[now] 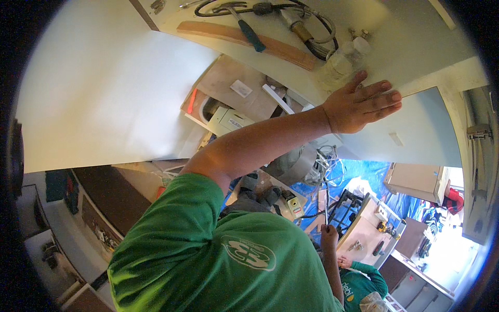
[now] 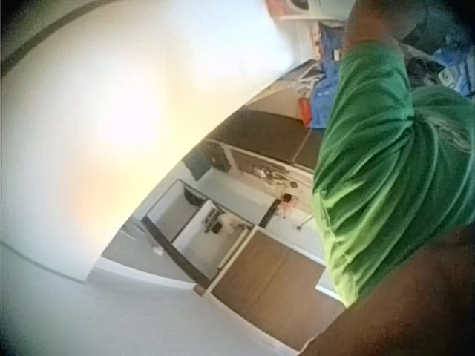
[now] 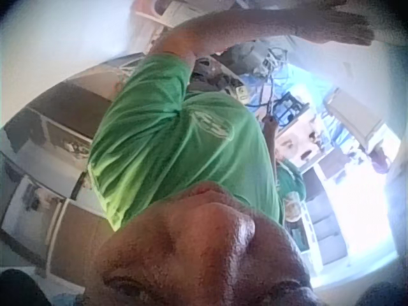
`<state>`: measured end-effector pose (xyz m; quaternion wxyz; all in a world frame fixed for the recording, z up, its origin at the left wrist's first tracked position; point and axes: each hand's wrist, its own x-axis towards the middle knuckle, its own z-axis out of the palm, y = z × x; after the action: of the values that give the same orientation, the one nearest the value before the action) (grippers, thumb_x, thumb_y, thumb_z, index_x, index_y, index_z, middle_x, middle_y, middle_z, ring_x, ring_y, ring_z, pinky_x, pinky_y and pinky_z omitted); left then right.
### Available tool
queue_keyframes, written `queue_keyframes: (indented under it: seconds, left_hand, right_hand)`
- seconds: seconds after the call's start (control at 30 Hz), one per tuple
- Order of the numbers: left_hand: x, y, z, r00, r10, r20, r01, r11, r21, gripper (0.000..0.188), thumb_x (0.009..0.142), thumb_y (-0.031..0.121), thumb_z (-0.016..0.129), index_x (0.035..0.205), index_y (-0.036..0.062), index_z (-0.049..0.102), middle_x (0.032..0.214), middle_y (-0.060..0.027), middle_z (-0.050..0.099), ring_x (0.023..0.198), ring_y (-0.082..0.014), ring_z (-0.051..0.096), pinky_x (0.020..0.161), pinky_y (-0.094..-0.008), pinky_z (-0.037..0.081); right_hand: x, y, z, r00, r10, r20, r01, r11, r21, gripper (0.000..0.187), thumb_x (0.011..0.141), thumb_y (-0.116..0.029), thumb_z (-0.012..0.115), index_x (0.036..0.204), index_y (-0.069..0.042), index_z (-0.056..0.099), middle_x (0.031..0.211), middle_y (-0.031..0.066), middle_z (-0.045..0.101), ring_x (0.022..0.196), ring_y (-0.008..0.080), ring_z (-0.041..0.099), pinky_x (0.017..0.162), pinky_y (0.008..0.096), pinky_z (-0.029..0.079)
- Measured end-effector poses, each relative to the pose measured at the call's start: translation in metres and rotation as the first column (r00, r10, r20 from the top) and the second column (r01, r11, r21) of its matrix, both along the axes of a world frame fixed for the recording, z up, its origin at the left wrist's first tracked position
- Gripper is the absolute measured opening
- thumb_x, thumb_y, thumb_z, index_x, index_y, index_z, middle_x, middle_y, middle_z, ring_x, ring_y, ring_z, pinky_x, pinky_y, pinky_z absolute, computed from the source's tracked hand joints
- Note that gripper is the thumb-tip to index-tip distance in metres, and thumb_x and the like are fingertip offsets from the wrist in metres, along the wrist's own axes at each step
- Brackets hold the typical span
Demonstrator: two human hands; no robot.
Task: The person measures a cabinet interior with a metal ruler, then uses a hand plane to smooth a wooden trim piece. They handle a sanding block and a red plastic scraper while moving between a workbench and the cabinet.
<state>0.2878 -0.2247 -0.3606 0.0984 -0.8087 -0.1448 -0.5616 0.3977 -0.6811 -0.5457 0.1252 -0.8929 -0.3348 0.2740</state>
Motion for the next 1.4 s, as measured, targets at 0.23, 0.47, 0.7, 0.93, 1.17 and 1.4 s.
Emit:
queue_keyframes:
  seconds: [0.23, 0.47, 0.7, 0.93, 1.17, 1.4]
  left_hand:
    - [0.000, -0.006, -0.027, 1.000, 0.015, -0.017, -0.016, 0.998, -0.054, 0.058, 0.089, 0.020, 0.056, 0.145, 0.0301, 0.047, 0.158, 0.0084, 0.035, 0.145, -0.0172, 0.035, 0.121, -0.0559, 0.020]
    - [-0.002, -0.006, -0.043, 0.994, 0.088, -0.063, -0.089, 0.996, -0.021, 0.062, 0.089, 0.023, 0.060, 0.148, 0.0266, 0.045, 0.161, 0.0036, 0.031, 0.148, -0.0254, 0.029, 0.120, -0.0614, 0.016]
    - [-0.015, -0.026, -0.067, 0.991, 0.133, -0.016, -0.132, 0.948, -0.288, 0.065, 0.092, 0.038, 0.063, 0.150, 0.0169, 0.041, 0.158, -0.0114, 0.034, 0.145, -0.0363, 0.031, 0.118, -0.0603, 0.017]
    - [-0.029, -0.033, -0.051, 0.964, 0.258, 0.066, -0.223, 0.918, -0.328, 0.062, 0.084, 0.052, 0.069, 0.128, 0.0101, 0.057, 0.133, -0.0118, 0.054, 0.122, -0.0333, 0.048, 0.103, -0.0510, 0.031]
    - [-0.027, -0.028, -0.021, 0.970, 0.231, 0.079, -0.202, 0.942, -0.270, 0.072, 0.068, 0.049, 0.082, 0.125, 0.0117, 0.057, 0.130, -0.0105, 0.053, 0.120, -0.0327, 0.046, 0.100, -0.0496, 0.032]
    - [-0.019, -0.033, -0.010, 0.956, 0.291, 0.025, -0.271, 0.914, -0.302, 0.093, 0.064, 0.060, 0.083, 0.133, 0.0068, 0.050, 0.133, -0.0164, 0.050, 0.124, -0.0366, 0.044, 0.101, -0.0504, 0.032]
  right_hand:
    - [0.010, -0.023, -0.003, 1.000, 0.001, 0.017, -0.001, 1.000, -0.006, 0.038, 0.090, -0.032, 0.068, 0.073, 0.000, 0.057, 0.061, 0.0142, 0.050, 0.056, 0.0228, 0.045, 0.055, 0.0412, 0.039]
    - [0.019, -0.033, 0.004, 1.000, -0.027, 0.000, 0.027, 0.998, -0.064, 0.038, 0.090, -0.036, 0.068, 0.080, 0.000, 0.064, 0.063, 0.0134, 0.056, 0.057, 0.0230, 0.050, 0.056, 0.0411, 0.041]
    - [0.044, -0.040, 0.014, 1.000, -0.007, -0.007, 0.007, 0.996, -0.087, 0.035, 0.091, -0.034, 0.067, 0.081, -0.001, 0.068, 0.070, 0.0150, 0.068, 0.064, 0.0266, 0.066, 0.063, 0.0402, 0.050]
    - [0.087, -0.062, -0.008, 0.999, -0.038, 0.015, 0.039, 0.998, -0.050, 0.034, 0.089, -0.033, 0.067, 0.083, 0.000, 0.063, 0.072, 0.0187, 0.064, 0.066, 0.0318, 0.064, 0.062, 0.0440, 0.048]
    - [0.109, -0.078, -0.045, 0.999, 0.019, 0.026, -0.019, 1.000, -0.013, 0.037, 0.088, -0.036, 0.069, 0.083, 0.000, 0.062, 0.075, 0.0224, 0.064, 0.071, 0.0396, 0.064, 0.065, 0.0471, 0.048]
    - [0.114, -0.091, -0.069, 0.996, -0.002, -0.093, 0.005, 1.000, 0.026, 0.036, 0.088, -0.034, 0.068, 0.083, 0.000, 0.063, 0.076, 0.0221, 0.065, 0.075, 0.0404, 0.064, 0.069, 0.0465, 0.049]
